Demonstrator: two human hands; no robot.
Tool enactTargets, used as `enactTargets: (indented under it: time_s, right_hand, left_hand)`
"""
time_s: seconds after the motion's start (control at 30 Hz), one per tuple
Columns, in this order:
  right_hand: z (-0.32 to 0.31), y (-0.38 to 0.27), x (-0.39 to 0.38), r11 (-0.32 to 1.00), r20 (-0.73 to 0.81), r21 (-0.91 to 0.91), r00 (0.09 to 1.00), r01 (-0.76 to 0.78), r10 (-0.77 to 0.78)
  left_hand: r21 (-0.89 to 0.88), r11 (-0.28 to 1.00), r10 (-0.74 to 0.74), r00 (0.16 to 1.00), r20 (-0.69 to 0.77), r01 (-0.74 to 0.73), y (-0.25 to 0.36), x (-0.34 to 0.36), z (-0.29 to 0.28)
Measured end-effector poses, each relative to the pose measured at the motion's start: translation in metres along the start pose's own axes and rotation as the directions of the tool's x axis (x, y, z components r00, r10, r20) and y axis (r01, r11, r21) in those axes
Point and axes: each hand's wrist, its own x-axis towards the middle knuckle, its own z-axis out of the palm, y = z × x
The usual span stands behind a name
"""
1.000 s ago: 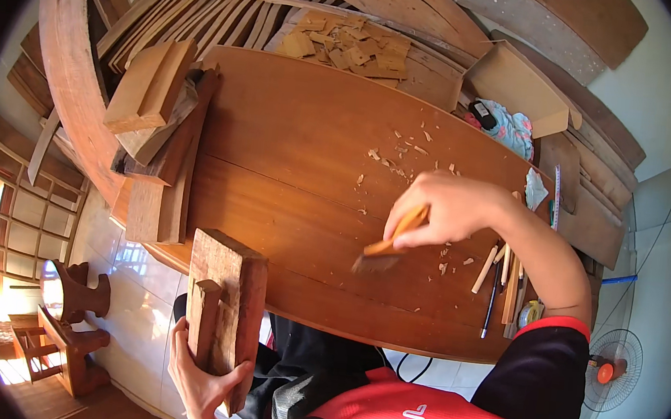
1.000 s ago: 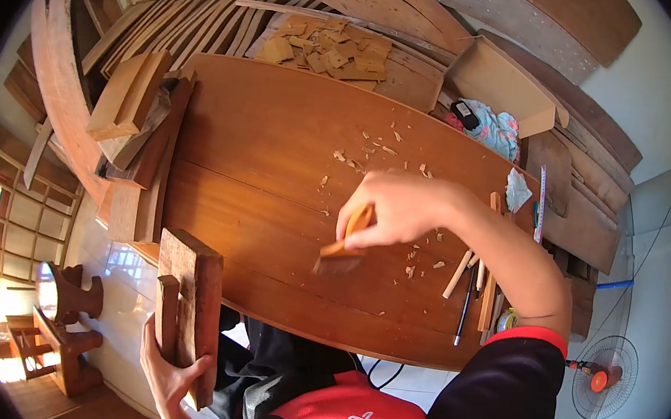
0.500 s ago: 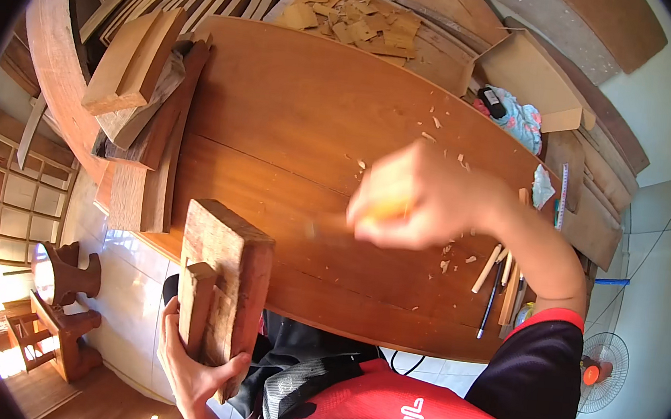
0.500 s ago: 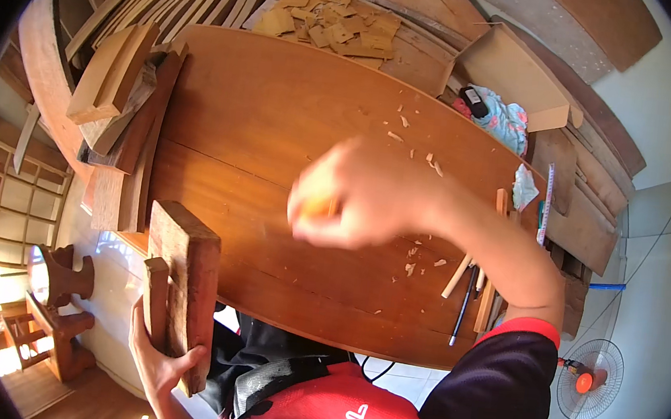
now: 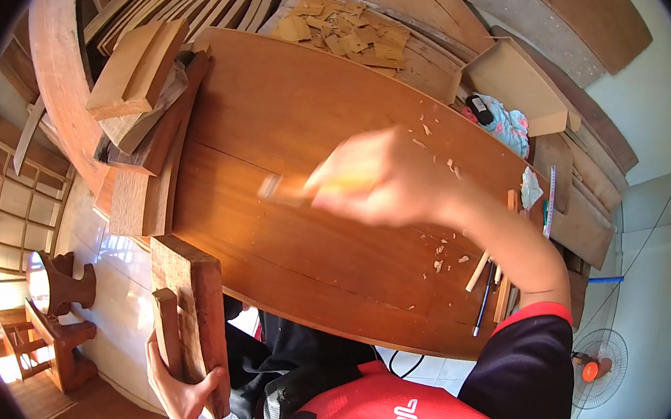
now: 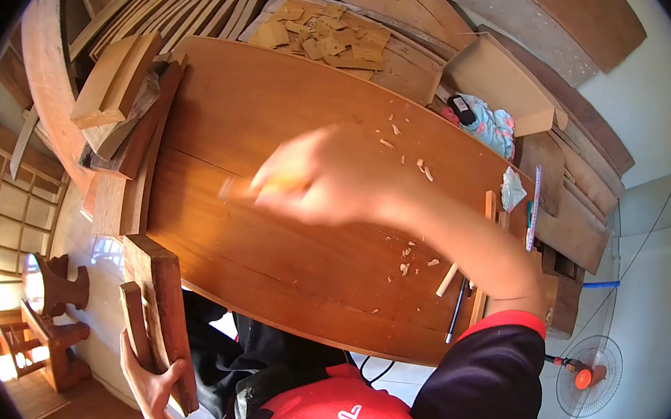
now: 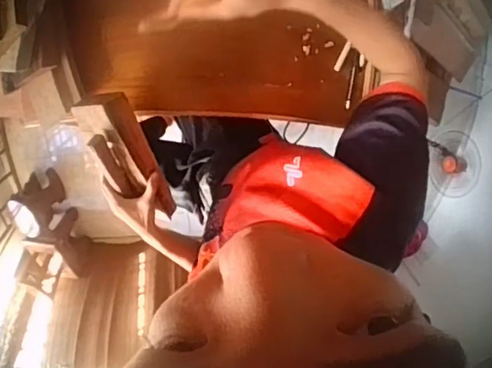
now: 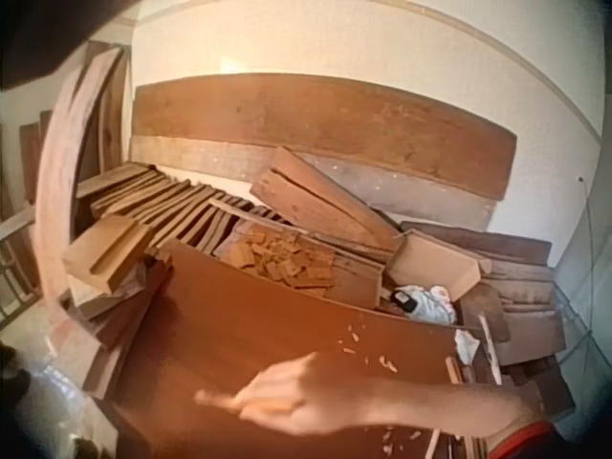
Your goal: The person cleans a rectangular wooden piece with a brush and a toothbrush, then uses a chisel and a wooden mallet to carve a design into the wood. The person works on the piece while sitting on the floor in a workshop.
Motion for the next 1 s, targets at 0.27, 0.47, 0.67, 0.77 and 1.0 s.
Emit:
enactTargets:
  time_s: [0.27,0.47,0.67,0.77,1.0]
  right_hand:
    - [-0.03,0.099,0.038,0.866,-0.066,-0.013,0.864,-0.5,0.499]
    - [-0.097,0.084,-0.019,0.865,-0.068,-0.147,0.878,-0.479,0.475]
    - [-0.024,-0.051,-0.076,0.934,0.288,0.216,0.932,-0.285,0.218]
    - [0.04,-0.059,-0.067,0.95,0.182,0.26,0.975,-0.172,0.126]
    - [-0.04,0.099,0.024,0.811,-0.201,-0.33,0.876,-0.482,0.439]
  left_hand:
    - [0.028,0.996,0.081,0.995,0.066,-0.083,0.008,0.001,0.0]
    - [0.048,0.996,0.08,0.996,0.026,-0.081,0.005,-0.012,0.003]
    - [0.149,0.981,0.109,0.991,0.083,-0.121,0.008,-0.003,0.011]
    - [0.168,0.98,0.096,0.993,0.064,-0.105,0.017,-0.005,0.015]
    - [0.113,0.986,0.119,0.991,0.061,-0.126,0.01,-0.024,0.001]
